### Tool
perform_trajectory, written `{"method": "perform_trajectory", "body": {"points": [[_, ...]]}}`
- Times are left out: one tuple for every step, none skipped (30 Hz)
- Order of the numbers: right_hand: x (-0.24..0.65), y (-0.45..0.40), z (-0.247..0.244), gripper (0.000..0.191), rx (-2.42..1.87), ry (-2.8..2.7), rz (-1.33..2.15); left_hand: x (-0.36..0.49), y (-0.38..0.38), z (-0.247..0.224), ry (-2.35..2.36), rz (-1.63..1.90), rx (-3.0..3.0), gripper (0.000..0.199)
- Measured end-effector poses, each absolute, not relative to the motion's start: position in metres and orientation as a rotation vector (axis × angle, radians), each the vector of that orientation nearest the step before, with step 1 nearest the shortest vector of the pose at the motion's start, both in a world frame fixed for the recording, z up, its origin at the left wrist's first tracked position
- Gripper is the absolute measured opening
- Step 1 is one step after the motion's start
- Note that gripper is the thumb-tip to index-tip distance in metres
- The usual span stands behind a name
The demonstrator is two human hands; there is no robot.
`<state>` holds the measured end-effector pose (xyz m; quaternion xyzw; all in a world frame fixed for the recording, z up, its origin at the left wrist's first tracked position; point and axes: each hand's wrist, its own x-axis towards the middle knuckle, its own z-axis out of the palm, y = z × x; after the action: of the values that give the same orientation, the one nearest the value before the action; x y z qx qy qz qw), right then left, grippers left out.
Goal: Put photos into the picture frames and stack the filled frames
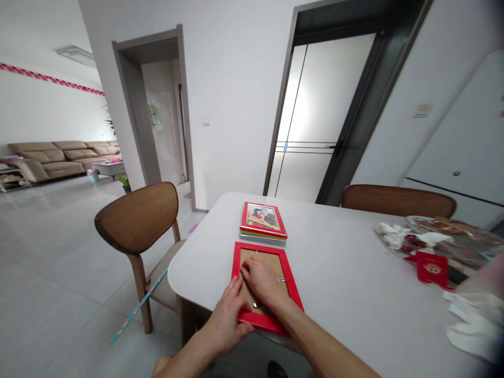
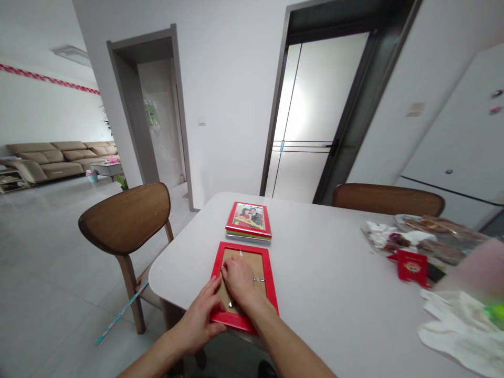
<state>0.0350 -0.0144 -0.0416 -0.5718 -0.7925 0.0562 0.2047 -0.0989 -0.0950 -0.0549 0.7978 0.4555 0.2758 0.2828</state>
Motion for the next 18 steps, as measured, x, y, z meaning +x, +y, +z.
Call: {"method": "perform_trajectory", "body": {"points": [[0.038,-0.011,-0.042,0.025,-1.617,-2.193,0.142,-0.099,-0.095,-0.054,1.225,0.726,2.139,0.026],[0.042,-0.007,-0.042,0.027,-1.642,-2.172,0.125,-0.099,-0.095,-0.053,1.229,0.714,2.14,0.027],[0.047,-0.003,-0.042,0.03,-1.672,-2.148,0.106,-0.1,-0.096,-0.052,1.232,0.703,2.14,0.027],[0.053,0.002,-0.042,0.032,-1.707,-2.121,0.084,-0.1,-0.095,-0.051,1.234,0.689,2.139,0.027],[0.059,0.007,-0.042,0.033,-1.741,-2.097,0.063,-0.1,-0.095,-0.05,1.235,0.673,2.139,0.027],[0.064,0.011,-0.043,0.033,-1.769,-2.081,0.045,-0.1,-0.095,-0.049,1.234,0.66,2.139,0.027],[0.068,0.015,-0.043,0.032,-1.787,-2.077,0.033,-0.101,-0.094,-0.048,1.231,0.651,2.141,0.026],[0.071,0.018,-0.044,0.031,-1.794,-2.083,0.027,-0.101,-0.094,-0.048,1.226,0.646,2.145,0.026],[0.072,0.02,-0.045,0.03,-1.792,-2.095,0.026,-0.101,-0.093,-0.047,1.218,0.644,2.149,0.027],[0.073,0.021,-0.045,0.03,-1.787,-2.109,0.027,-0.101,-0.093,-0.047,1.211,0.644,2.154,0.028],[0.073,0.022,-0.045,0.031,-1.779,-2.123,0.032,-0.101,-0.093,-0.047,1.207,0.644,2.159,0.029],[0.074,0.022,-0.045,0.031,-1.77,-2.138,0.039,-0.101,-0.093,-0.047,1.208,0.644,2.162,0.03],[0.076,0.021,-0.043,0.031,-1.758,-2.155,0.049,-0.101,-0.093,-0.047,1.213,0.643,2.164,0.03],[0.079,0.019,-0.041,0.032,-1.742,-2.176,0.062,-0.101,-0.093,-0.047,1.221,0.643,2.164,0.03],[0.085,0.017,-0.039,0.033,-1.721,-2.203,0.079,-0.101,-0.093,-0.048,1.229,0.644,2.164,0.031],[0.091,0.013,-0.037,0.034,-1.699,-2.234,0.097,-0.101,-0.093,-0.048,1.234,0.646,2.166,0.031],[0.099,0.01,-0.035,0.034,-1.681,-2.268,0.118,-0.101,-0.093,-0.049,1.237,0.648,2.168,0.031],[0.107,0.005,-0.033,0.033,-1.667,-2.301,0.137,-0.101,-0.092,-0.05,1.238,0.65,2.171,0.031]]}}
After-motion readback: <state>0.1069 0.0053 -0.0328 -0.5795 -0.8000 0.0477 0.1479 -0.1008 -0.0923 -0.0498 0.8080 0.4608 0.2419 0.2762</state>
